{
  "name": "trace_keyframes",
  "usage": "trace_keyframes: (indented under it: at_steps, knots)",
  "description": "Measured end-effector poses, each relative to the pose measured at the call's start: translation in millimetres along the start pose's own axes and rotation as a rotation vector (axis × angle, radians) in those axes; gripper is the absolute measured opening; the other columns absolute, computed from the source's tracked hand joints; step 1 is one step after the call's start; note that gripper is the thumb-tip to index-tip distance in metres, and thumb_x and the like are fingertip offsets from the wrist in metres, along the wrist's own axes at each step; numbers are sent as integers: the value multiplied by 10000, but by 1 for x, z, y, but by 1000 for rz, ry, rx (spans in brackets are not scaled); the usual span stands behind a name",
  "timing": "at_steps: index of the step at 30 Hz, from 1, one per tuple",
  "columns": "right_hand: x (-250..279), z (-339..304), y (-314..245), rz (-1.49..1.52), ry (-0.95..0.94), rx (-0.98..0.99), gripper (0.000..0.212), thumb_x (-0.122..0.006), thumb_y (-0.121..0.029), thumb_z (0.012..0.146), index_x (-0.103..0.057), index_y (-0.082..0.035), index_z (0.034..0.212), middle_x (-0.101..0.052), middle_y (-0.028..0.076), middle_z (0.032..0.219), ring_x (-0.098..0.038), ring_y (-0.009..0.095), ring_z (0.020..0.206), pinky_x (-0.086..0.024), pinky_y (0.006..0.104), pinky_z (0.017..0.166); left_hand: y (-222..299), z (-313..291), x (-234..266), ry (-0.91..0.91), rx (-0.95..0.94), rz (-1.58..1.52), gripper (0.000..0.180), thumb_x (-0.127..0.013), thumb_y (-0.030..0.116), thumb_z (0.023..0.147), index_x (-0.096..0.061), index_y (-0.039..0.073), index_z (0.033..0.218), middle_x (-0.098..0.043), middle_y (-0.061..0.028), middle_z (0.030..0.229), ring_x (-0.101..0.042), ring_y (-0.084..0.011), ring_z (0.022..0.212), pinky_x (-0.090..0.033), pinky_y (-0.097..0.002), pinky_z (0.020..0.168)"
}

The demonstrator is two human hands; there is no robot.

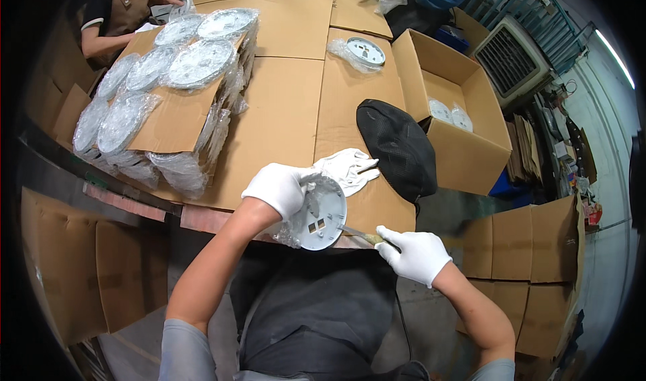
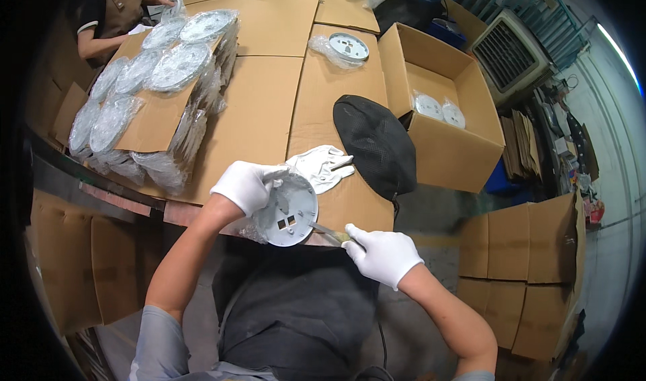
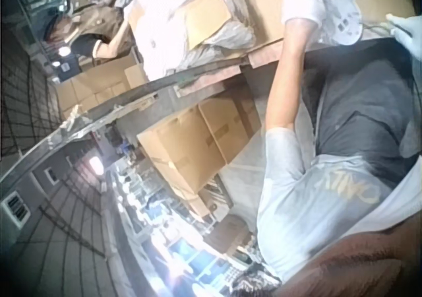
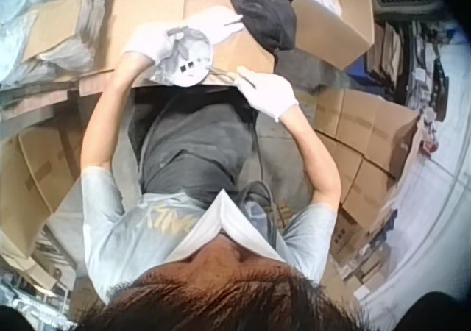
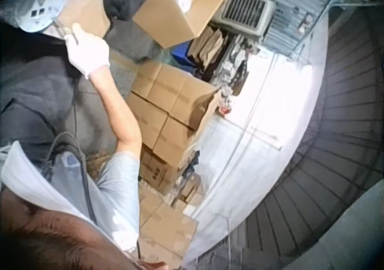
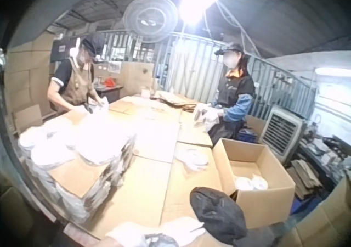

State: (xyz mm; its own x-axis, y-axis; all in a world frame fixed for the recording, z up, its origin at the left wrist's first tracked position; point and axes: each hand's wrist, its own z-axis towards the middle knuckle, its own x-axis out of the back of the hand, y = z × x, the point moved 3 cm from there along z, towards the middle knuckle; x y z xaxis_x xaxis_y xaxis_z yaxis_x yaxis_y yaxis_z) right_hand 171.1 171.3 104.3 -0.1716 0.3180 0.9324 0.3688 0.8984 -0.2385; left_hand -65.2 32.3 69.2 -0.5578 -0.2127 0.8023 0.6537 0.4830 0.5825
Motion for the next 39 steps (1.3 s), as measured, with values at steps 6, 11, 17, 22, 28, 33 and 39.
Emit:
trace_keyframes:
  at_steps: [6, 11, 17, 22, 28, 33, 39]
  knots:
    - [17, 15, -15, -117, -101, 78, 345, -492, -347, 984, -639, -129, 1207, -707, 122, 770, -697, 334, 723, -554, 448, 671, 22, -5, 3, 25, -155, 158, 335, -640, 150, 812, -706, 205, 1136, -692, -173, 815, -671, -377, 760, -540, -451, 690]
    - [26, 30, -30, -195, -372, -38, 310, -448, -322, 992, -647, -124, 1123, -716, 148, 809, -699, 349, 756, -555, 462, 703, 25, -4, 3, 25, -201, 133, 353, -647, 122, 788, -707, 196, 1127, -680, -177, 791, -666, -379, 741, -538, -443, 678]
    - [-2, 13, -11, -66, -141, -34, 351, -566, -367, 947, -702, -135, 1173, -724, 142, 841, -700, 338, 752, -559, 436, 712, 10, 3, -1, 75, -191, -2, 293, -620, 113, 832, -736, 173, 1095, -678, -189, 789, -657, -384, 713, -536, -430, 670]
    - [-39, 2, 14, 215, -79, -71, 382, -561, -382, 965, -685, -136, 1230, -731, 159, 947, -706, 346, 825, -565, 420, 793, -6, 8, -11, 45, -119, -47, 302, -597, 106, 857, -740, 154, 1119, -677, -206, 799, -671, -349, 682, -539, -386, 658]
    - [-92, -15, 27, 630, 84, -320, 384, -599, -373, 973, -664, -153, 1281, -725, 155, 877, -722, 292, 788, -555, 360, 750, -19, -15, -17, 370, 71, -360, 344, -558, 133, 842, -719, 113, 1144, -690, -209, 832, -700, -330, 763, -560, -377, 732]
    - [-106, -16, 24, 677, 118, -330, 381, -595, -381, 976, -663, -166, 1284, -705, 179, 825, -717, 304, 746, -549, 362, 721, -29, -73, -86, 793, 205, -281, 591, -521, 66, 829, -495, 48, 1419, -658, -209, 720, -661, -359, 588, -529, -393, 557]
    - [-91, -18, 10, 593, 137, -320, 391, -607, -381, 969, -664, -147, 1278, -707, 180, 835, -707, 331, 749, -551, 376, 726, 21, -76, -124, 894, 98, -278, 779, -583, 198, 890, -215, 11, 1550, -657, -261, 928, -666, -411, 678, -539, -420, 581]
